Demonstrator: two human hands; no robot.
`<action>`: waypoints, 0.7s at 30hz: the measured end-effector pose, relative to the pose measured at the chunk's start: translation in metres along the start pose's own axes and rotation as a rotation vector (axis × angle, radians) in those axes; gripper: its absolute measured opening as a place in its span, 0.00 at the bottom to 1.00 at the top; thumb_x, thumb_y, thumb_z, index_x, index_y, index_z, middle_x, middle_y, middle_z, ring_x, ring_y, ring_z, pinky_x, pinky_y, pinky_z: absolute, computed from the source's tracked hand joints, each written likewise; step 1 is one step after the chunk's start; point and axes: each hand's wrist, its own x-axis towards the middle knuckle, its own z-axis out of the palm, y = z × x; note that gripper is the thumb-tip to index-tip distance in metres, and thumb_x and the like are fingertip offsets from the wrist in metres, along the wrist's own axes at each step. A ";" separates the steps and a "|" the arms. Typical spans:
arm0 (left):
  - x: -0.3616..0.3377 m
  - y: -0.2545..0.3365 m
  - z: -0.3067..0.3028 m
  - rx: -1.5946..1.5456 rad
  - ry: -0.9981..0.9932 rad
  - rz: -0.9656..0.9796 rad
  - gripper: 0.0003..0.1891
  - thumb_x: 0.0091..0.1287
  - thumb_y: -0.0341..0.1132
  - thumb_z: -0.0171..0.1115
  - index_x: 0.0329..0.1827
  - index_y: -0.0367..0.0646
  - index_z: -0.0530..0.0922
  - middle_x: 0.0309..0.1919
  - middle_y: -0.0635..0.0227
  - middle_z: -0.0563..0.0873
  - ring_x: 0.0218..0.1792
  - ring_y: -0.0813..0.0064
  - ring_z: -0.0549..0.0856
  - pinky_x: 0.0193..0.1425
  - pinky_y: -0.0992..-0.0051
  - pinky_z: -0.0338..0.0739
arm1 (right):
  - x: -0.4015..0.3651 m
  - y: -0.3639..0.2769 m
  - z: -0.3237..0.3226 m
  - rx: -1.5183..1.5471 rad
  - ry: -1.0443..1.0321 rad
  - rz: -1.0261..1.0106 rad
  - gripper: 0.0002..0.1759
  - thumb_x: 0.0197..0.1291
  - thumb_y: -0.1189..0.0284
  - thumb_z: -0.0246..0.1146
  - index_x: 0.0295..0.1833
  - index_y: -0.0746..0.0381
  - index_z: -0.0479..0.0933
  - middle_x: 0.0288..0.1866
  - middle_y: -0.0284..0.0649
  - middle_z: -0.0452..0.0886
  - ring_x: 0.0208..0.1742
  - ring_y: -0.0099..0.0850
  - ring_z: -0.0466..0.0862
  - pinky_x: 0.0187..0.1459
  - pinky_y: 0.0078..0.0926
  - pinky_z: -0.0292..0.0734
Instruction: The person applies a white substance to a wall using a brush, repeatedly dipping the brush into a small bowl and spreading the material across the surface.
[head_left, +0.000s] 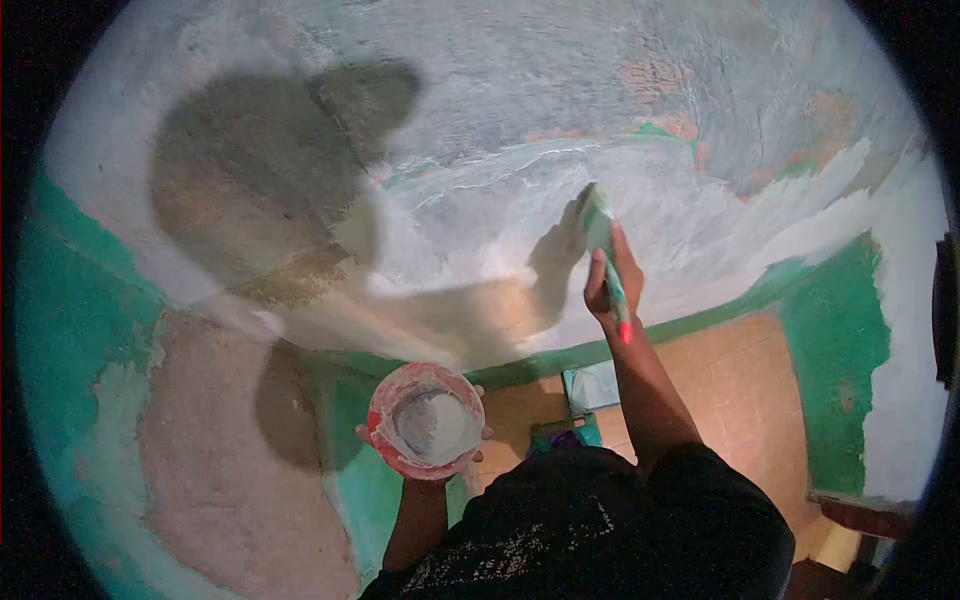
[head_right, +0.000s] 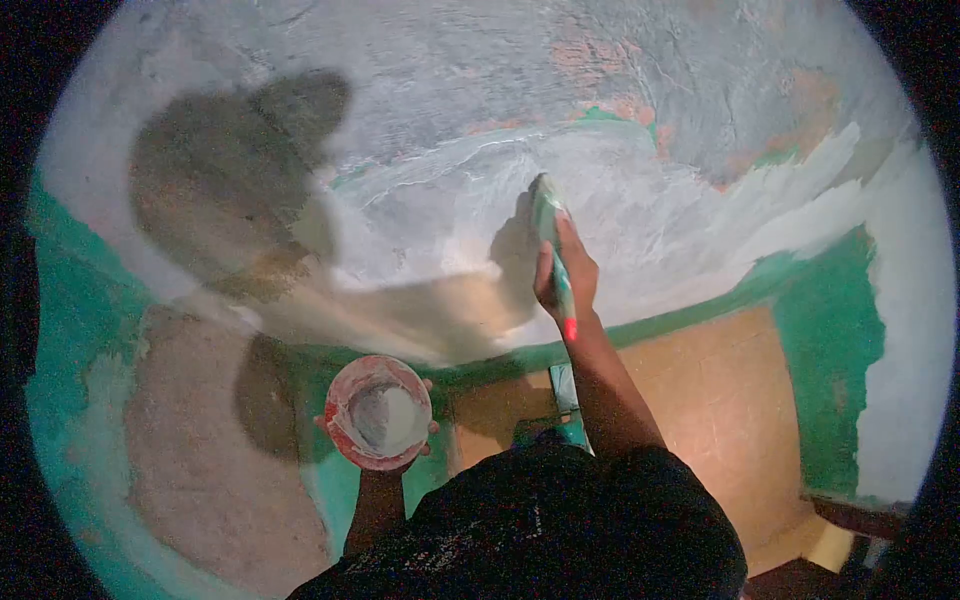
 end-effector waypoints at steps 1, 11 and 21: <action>0.001 0.003 -0.002 -0.062 0.034 -0.034 0.64 0.40 0.69 0.77 0.79 0.52 0.54 0.75 0.35 0.50 0.66 0.19 0.61 0.56 0.22 0.69 | -0.005 0.008 0.006 -0.008 -0.061 0.007 0.24 0.66 0.73 0.57 0.68 0.62 0.69 0.42 0.56 0.84 0.36 0.48 0.88 0.37 0.35 0.82; 0.020 -0.009 0.015 0.010 -0.066 -0.028 0.63 0.43 0.70 0.74 0.79 0.51 0.53 0.75 0.34 0.49 0.66 0.20 0.62 0.57 0.23 0.69 | -0.027 -0.006 -0.015 0.123 -0.020 0.237 0.23 0.65 0.71 0.59 0.65 0.60 0.72 0.32 0.50 0.83 0.29 0.40 0.87 0.31 0.33 0.79; 0.030 -0.021 0.028 0.092 -0.185 0.057 0.60 0.47 0.67 0.74 0.78 0.47 0.54 0.74 0.34 0.51 0.67 0.20 0.62 0.60 0.24 0.67 | -0.040 0.014 -0.012 -0.049 -0.169 0.302 0.21 0.64 0.70 0.59 0.62 0.55 0.74 0.29 0.48 0.83 0.25 0.45 0.85 0.29 0.36 0.81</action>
